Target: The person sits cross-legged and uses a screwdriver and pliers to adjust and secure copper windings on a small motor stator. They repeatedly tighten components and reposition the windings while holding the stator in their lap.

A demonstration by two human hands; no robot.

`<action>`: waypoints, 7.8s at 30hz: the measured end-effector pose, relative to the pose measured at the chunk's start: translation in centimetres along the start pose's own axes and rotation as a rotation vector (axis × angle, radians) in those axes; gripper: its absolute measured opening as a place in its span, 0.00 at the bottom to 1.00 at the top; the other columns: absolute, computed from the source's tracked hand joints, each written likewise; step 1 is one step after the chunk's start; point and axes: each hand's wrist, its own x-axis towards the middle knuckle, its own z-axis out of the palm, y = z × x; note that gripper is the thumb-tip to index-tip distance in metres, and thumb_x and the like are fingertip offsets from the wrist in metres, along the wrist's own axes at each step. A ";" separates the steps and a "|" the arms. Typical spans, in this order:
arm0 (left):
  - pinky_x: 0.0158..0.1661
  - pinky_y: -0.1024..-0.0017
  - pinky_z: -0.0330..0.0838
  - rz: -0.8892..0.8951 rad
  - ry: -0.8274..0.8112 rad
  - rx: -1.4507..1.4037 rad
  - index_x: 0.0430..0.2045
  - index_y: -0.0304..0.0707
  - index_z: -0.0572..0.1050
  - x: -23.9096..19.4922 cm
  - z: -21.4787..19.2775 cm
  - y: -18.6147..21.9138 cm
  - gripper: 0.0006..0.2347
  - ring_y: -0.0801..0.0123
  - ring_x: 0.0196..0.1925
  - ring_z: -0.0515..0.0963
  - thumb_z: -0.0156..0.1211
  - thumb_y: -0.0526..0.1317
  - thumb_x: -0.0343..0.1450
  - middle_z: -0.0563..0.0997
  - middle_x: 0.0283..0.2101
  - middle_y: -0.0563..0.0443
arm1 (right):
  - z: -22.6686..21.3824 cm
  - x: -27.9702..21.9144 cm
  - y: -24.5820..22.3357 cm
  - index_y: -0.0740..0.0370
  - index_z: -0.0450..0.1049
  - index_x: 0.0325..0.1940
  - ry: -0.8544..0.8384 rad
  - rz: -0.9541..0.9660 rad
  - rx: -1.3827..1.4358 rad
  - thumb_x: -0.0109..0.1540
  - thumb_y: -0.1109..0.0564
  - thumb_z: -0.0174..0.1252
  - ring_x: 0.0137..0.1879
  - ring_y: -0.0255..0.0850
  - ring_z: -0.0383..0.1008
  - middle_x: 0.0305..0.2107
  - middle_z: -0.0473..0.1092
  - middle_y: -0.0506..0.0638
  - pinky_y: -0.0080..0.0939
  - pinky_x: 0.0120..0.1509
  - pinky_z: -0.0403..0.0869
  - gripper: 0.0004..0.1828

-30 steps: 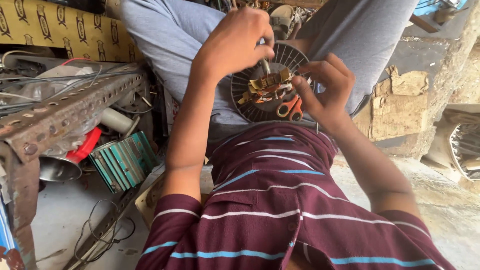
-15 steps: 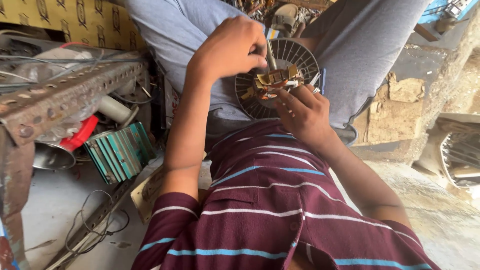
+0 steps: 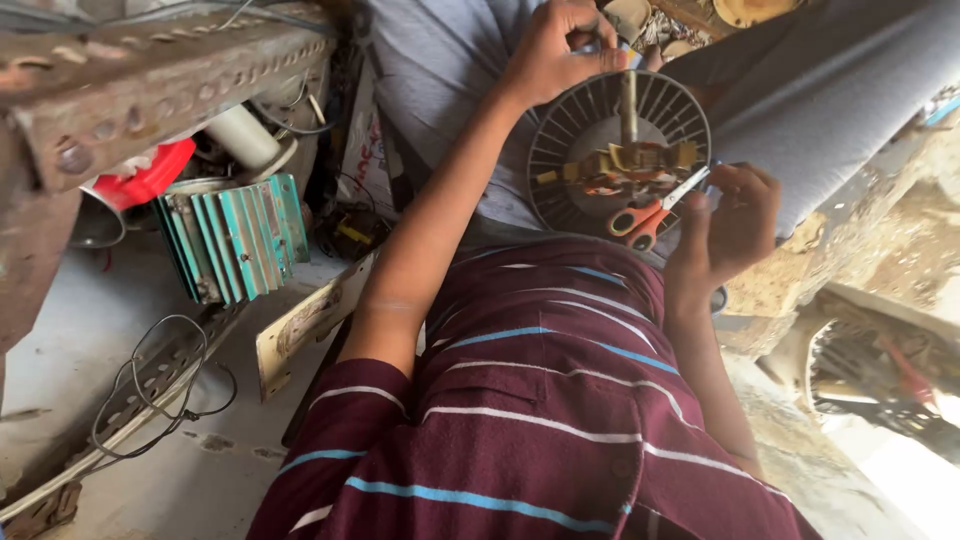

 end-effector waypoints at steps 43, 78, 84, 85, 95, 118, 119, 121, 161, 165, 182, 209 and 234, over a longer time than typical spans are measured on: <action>0.43 0.56 0.69 0.103 -0.529 0.857 0.21 0.38 0.81 -0.7 -3.0 26.8 0.08 0.56 0.39 0.77 0.70 0.42 0.67 0.76 0.31 0.46 | -1.4 1.3 -0.3 0.61 0.80 0.56 -0.477 -0.620 -0.573 0.56 0.60 0.71 0.34 0.43 0.69 0.30 0.67 0.48 0.44 0.33 0.68 0.23; 0.38 0.63 0.70 0.410 0.046 0.946 0.29 0.39 0.77 8.2 -0.5 19.9 0.05 0.65 0.37 0.80 0.68 0.37 0.69 0.75 0.34 0.54 | 1.1 13.7 3.3 0.66 0.82 0.46 -0.804 0.559 0.188 0.64 0.65 0.64 0.37 0.31 0.69 0.32 0.75 0.43 0.32 0.39 0.65 0.07; 0.35 0.63 0.68 0.365 0.047 0.951 0.32 0.37 0.79 6.3 -0.7 22.2 0.07 0.68 0.34 0.79 0.71 0.39 0.71 0.75 0.31 0.54 | 1.2 14.3 3.4 0.68 0.80 0.44 -0.899 0.221 0.168 0.66 0.64 0.65 0.42 0.30 0.76 0.35 0.78 0.44 0.31 0.50 0.75 0.04; 0.34 0.63 0.67 0.371 0.038 0.958 0.33 0.36 0.79 6.1 -0.7 22.4 0.07 0.68 0.33 0.78 0.71 0.39 0.72 0.75 0.31 0.54 | 1.3 14.4 3.2 0.67 0.80 0.46 -0.921 0.276 0.227 0.64 0.64 0.64 0.42 0.29 0.75 0.35 0.77 0.44 0.30 0.50 0.74 0.06; 0.34 0.64 0.65 0.351 0.132 1.040 0.34 0.38 0.78 7.0 -1.0 21.7 0.06 0.67 0.35 0.79 0.69 0.39 0.73 0.75 0.32 0.54 | 2.5 14.1 3.2 0.69 0.81 0.43 -0.845 0.220 0.201 0.68 0.63 0.67 0.40 0.30 0.72 0.34 0.77 0.46 0.32 0.47 0.72 0.04; 0.37 0.62 0.71 0.117 -0.880 0.820 0.18 0.44 0.78 -4.1 0.9 27.3 0.06 0.63 0.32 0.81 0.60 0.37 0.68 0.77 0.27 0.50 | -0.2 12.9 0.6 0.66 0.79 0.43 -0.749 -0.329 -0.160 0.61 0.69 0.65 0.36 0.41 0.77 0.32 0.77 0.51 0.42 0.43 0.75 0.07; 0.37 0.61 0.71 0.079 -0.879 0.795 0.17 0.44 0.78 -4.2 0.3 27.3 0.06 0.62 0.32 0.81 0.61 0.38 0.67 0.77 0.27 0.50 | -0.3 10.9 -0.3 0.70 0.78 0.43 -0.545 -0.451 -0.283 0.58 0.70 0.66 0.32 0.43 0.75 0.29 0.75 0.52 0.45 0.38 0.73 0.10; 0.37 0.59 0.70 0.001 -0.875 0.741 0.15 0.44 0.79 -4.0 -0.9 27.4 0.07 0.61 0.32 0.81 0.61 0.40 0.65 0.77 0.26 0.49 | -0.7 7.4 -1.3 0.65 0.78 0.44 -0.375 -0.721 -0.428 0.54 0.69 0.68 0.28 0.44 0.71 0.25 0.70 0.51 0.46 0.32 0.68 0.14; 0.34 0.63 0.67 0.149 -0.340 0.488 0.22 0.33 0.80 3.2 -7.6 23.4 0.10 0.61 0.30 0.75 0.80 0.37 0.63 0.74 0.26 0.49 | 0.0 0.5 -0.7 0.64 0.80 0.42 -0.427 -0.280 -0.286 0.60 0.67 0.68 0.31 0.41 0.74 0.28 0.73 0.51 0.40 0.35 0.70 0.08; 0.39 0.63 0.69 0.279 -0.226 0.451 0.23 0.34 0.79 3.5 -6.2 23.1 0.10 0.64 0.33 0.75 0.79 0.38 0.65 0.74 0.28 0.51 | 0.5 0.0 0.2 0.65 0.78 0.41 -0.329 -0.128 -0.183 0.62 0.68 0.66 0.33 0.38 0.75 0.31 0.75 0.50 0.36 0.37 0.71 0.05; 0.36 0.62 0.71 0.206 -0.203 0.496 0.22 0.32 0.79 4.3 -4.3 14.9 0.09 0.60 0.33 0.80 0.78 0.35 0.64 0.79 0.30 0.49 | 1.6 -0.3 -0.2 0.68 0.79 0.46 -0.334 -0.359 -0.411 0.60 0.68 0.69 0.36 0.40 0.77 0.37 0.75 0.53 0.38 0.38 0.72 0.11; 0.25 0.69 0.55 0.049 0.106 0.021 0.22 0.32 0.81 0.1 -1.5 3.4 0.10 0.75 0.22 0.62 0.81 0.36 0.62 0.67 0.20 0.55 | 2.0 1.8 -2.6 0.57 0.78 0.61 -0.508 -0.592 -0.877 0.60 0.53 0.78 0.67 0.53 0.62 0.60 0.64 0.55 0.54 0.68 0.66 0.27; 0.40 0.65 0.66 0.143 0.237 0.435 0.38 0.34 0.80 -0.1 -4.1 9.7 0.16 0.63 0.38 0.74 0.78 0.42 0.63 0.76 0.35 0.50 | 2.0 0.1 -3.3 0.51 0.72 0.69 -0.488 -0.507 -1.001 0.54 0.39 0.78 0.74 0.58 0.61 0.68 0.55 0.64 0.72 0.79 0.52 0.43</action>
